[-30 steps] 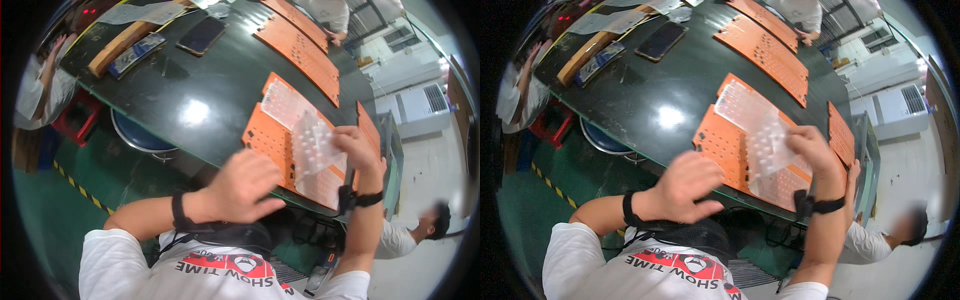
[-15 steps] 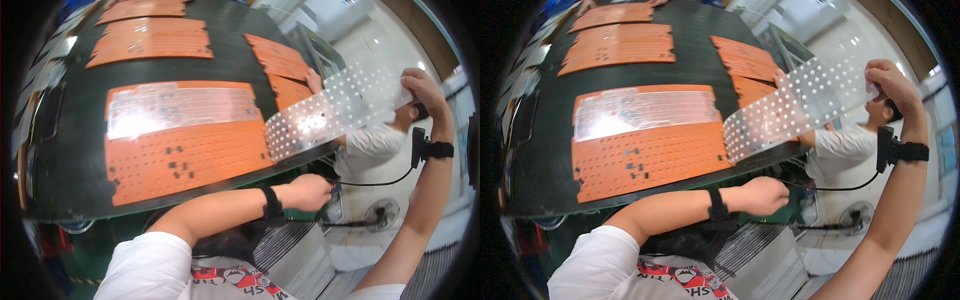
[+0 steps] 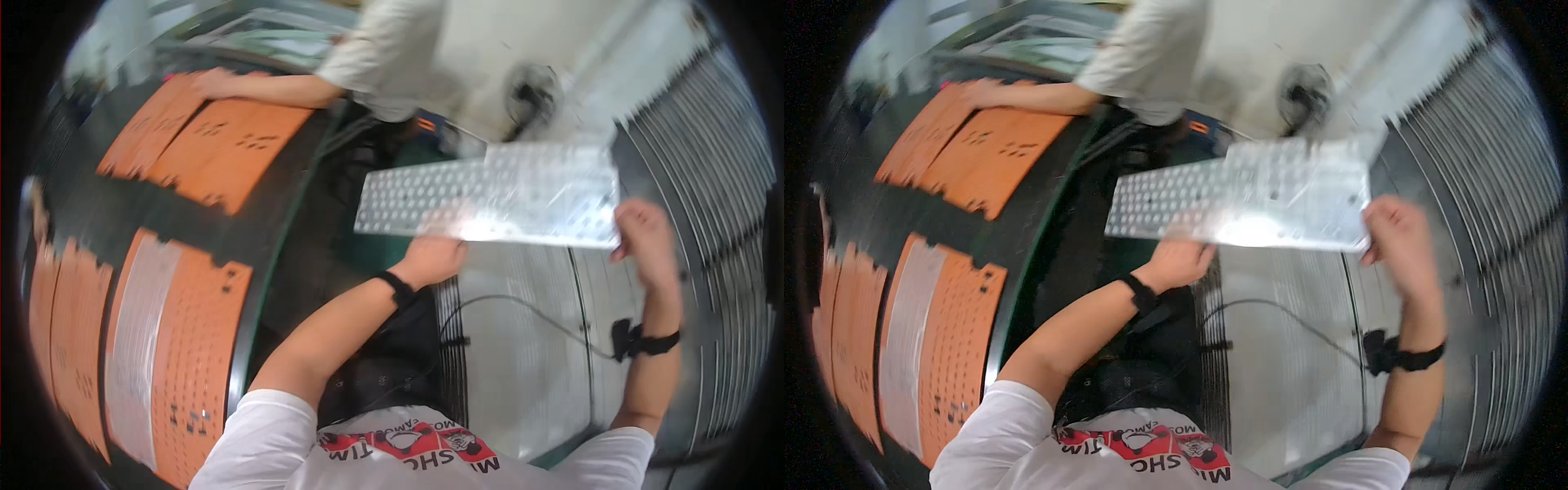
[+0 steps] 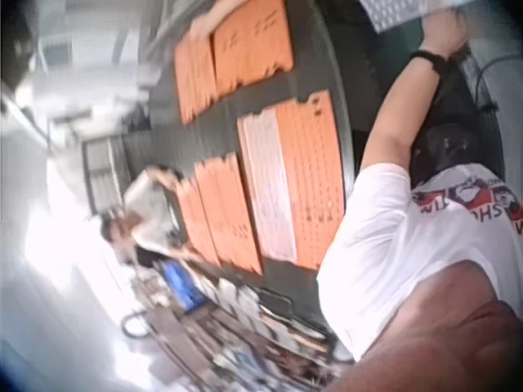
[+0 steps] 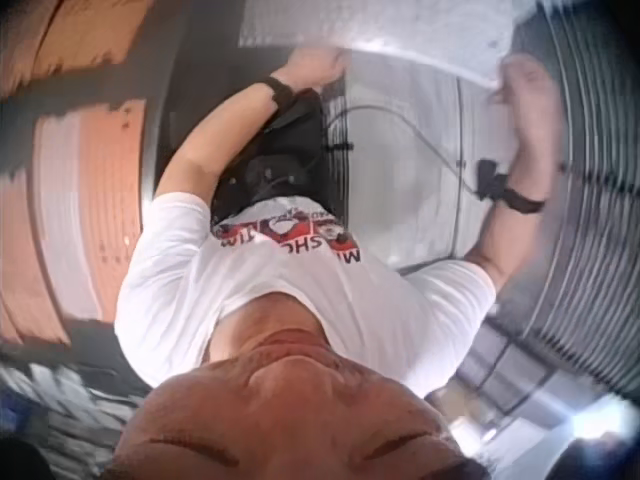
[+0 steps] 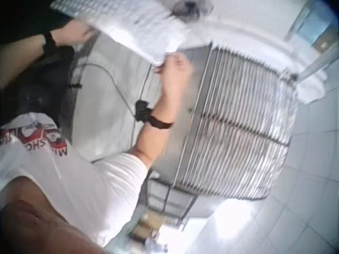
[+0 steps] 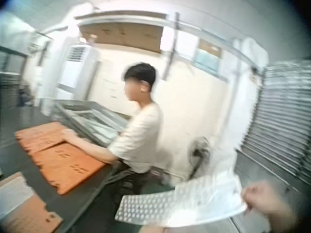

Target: Aligning transparent overlays with dot patterns onto orange circuit board base plates and checking alignment on a light table.

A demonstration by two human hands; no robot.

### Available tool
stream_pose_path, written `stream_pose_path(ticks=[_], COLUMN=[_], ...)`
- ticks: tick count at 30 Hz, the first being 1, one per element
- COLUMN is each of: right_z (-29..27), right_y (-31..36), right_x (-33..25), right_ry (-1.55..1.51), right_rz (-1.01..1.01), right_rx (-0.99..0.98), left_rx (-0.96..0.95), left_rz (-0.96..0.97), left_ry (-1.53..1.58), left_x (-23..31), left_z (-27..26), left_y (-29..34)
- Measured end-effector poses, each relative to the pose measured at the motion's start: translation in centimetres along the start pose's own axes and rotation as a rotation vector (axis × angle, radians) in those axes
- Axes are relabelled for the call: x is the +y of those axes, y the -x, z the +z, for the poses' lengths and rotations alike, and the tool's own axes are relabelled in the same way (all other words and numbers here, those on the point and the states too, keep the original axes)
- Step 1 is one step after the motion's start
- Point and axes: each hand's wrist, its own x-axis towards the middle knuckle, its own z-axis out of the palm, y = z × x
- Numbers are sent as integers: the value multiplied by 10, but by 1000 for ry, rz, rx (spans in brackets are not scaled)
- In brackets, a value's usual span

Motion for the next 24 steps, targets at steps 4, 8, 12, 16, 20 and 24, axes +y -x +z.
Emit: stream_pose_path(ticks=[4, 8, 12, 16, 20, 24], right_z=[11, 90, 173, 222, 246, 261], right_y=[110, 222, 275, 280, 261, 227], right_x=[166, 274, 324, 352, 359, 359], right_ry=[-111, -370, -647, -756, -846, -1108], right_rz=[408, 731, 864, 966, 1124, 1174], right_rx=[120, 250, 428, 558, 638, 723], left_rx=[-268, -734, -978, -1104, -1421, -1223], left_rz=[354, 469, 656, 653, 451, 297], left_ry=[1, -7, -214, -209, -619, -701], left_x=[5, -13, -33, -58, -38, -69], left_z=[59, 105, 151, 195, 200, 177], left_y=[53, 84, 85, 66, 25, 38])
